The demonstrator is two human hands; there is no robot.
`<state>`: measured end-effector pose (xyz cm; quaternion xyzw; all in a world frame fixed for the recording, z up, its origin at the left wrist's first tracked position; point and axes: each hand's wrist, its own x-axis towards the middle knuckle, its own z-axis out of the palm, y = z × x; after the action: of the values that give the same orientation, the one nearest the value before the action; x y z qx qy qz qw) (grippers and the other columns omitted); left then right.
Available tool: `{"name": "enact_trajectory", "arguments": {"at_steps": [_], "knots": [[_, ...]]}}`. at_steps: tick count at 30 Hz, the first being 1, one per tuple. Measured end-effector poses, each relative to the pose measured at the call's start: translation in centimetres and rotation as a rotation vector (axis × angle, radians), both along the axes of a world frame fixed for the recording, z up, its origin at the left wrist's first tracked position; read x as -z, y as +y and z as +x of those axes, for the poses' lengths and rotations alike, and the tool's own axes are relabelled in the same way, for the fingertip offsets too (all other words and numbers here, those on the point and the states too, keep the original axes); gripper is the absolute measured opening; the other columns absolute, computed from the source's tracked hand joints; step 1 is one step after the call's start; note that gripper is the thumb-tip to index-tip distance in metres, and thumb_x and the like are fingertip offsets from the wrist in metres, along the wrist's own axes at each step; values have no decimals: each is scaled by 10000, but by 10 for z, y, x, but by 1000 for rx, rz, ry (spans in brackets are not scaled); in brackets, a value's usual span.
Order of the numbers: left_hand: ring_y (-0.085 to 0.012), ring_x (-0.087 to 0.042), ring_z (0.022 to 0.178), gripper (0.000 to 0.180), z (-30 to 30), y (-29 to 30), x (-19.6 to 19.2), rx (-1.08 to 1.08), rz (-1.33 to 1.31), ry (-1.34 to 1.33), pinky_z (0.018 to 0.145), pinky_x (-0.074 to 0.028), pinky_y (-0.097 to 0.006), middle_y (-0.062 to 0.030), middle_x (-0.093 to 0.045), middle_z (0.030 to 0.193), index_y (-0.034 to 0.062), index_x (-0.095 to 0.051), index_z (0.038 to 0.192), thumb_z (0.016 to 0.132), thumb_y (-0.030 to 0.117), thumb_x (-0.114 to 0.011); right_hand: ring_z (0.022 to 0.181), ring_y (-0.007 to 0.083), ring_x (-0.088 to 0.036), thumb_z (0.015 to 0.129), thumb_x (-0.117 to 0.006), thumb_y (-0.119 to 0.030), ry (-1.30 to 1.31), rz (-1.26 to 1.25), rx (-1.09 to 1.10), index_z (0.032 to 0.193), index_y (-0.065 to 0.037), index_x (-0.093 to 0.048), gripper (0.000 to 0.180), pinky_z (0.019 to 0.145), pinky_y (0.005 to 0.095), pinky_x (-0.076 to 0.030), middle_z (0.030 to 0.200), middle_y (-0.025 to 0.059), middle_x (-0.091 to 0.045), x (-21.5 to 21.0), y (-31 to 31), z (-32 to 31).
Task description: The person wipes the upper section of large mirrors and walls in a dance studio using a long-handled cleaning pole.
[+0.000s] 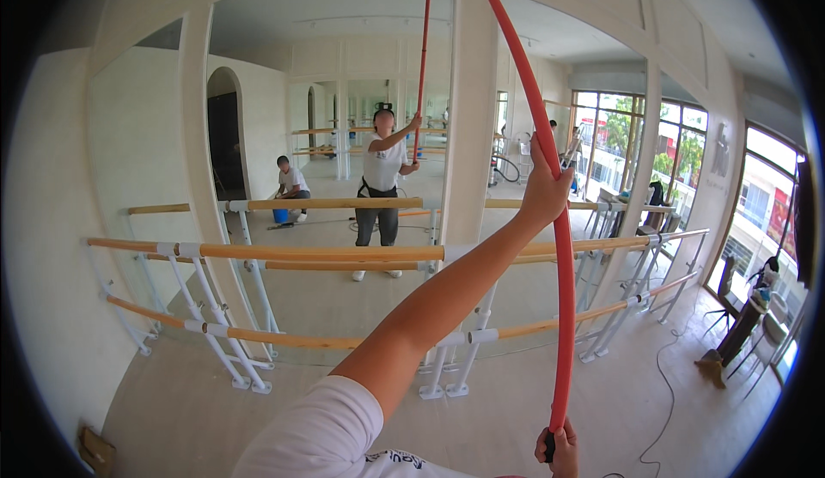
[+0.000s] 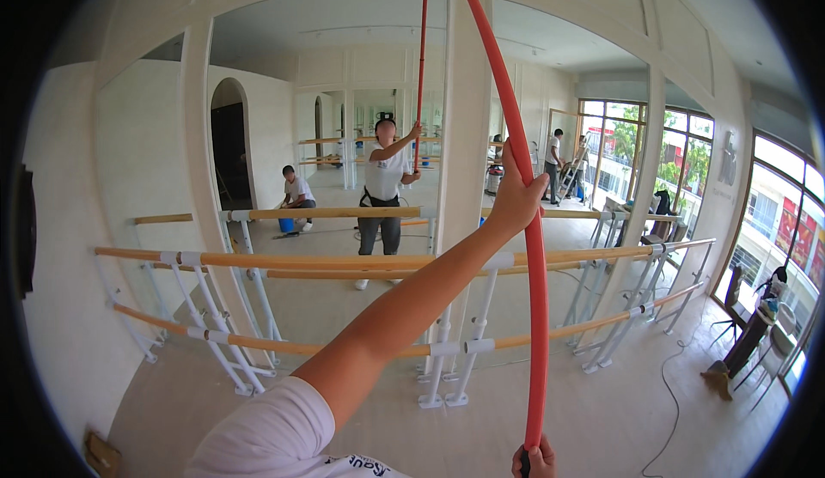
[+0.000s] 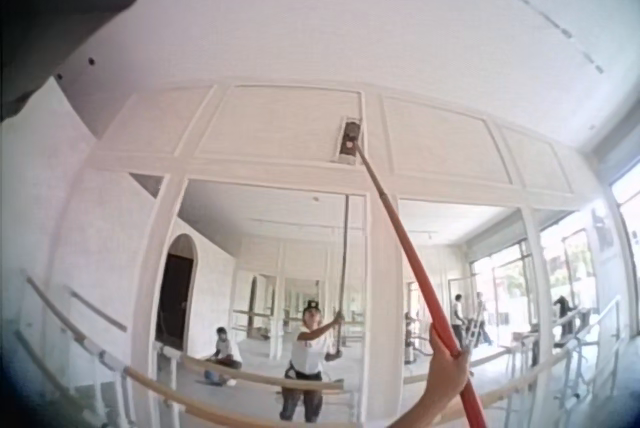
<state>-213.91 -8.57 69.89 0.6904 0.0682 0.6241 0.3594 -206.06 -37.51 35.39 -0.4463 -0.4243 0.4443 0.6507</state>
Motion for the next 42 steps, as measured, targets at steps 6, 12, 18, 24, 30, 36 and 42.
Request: {"name": "enact_trajectory", "arguments": {"at_steps": [6,12,18,24,30,36,42], "knots": [[-149,-538,498,650,-53,2,3,187,-41,-5,420,-504,-299,-76,-487,759,99,-98,1369,874,116,-520,408,57,-393,926,-496,-218,-228,57,186,1261,-46,-460,378,350,208,-332,574,-21,-446,-36,-2,-51],[-148,-569,569,433,-92,11,-11,77,-11,-120,453,-504,-290,-73,-511,783,22,-260,1210,891,170,-514,457,54,-397,894,-518,-114,-374,15,238,1327,-55,-435,445,391,209,-339,607,-10,-476,-69,-6,-41],[-157,-622,680,329,-136,5,-28,-4,-80,33,466,-520,-268,-71,-545,833,8,-408,1042,844,231,-549,482,66,-458,724,-531,39,-598,-27,468,1321,-41,-445,608,384,200,-398,652,16,-521,-105,-5,-19],[-174,-625,656,317,-157,7,-43,15,-124,7,480,-533,-285,-80,-563,833,15,-431,1032,840,255,-510,477,85,-426,692,-587,60,-851,35,566,1308,-72,-472,640,414,233,-371,658,38,-537,-140,2,-15],[-181,-617,630,258,-167,16,-47,74,-147,-182,508,-550,-309,-86,-568,778,32,-433,990,858,251,-467,579,189,-504,653,-680,36,-1105,214,621,1293,-86,-488,679,572,296,-439,751,121,-578,-161,8,-2],[-202,-606,595,333,-165,20,-77,-66,-171,-128,496,-540,-317,-142,-573,804,-37,-383,1027,814,195,-493,664,266,-570,682,-718,-38,-1247,195,708,1311,-104,-470,679,626,339,-464,876,149,-623,-180,8,16],[-268,-589,614,477,-135,56,-114,-333,-56,-384,528,-493,-356,-219,-541,813,-146,-255,1127,779,85,-485,720,313,-599,706,-715,-97,-1194,14,696,1289,-95,-490,625,645,365,-468,878,169,-616,-196,16,36]]}}
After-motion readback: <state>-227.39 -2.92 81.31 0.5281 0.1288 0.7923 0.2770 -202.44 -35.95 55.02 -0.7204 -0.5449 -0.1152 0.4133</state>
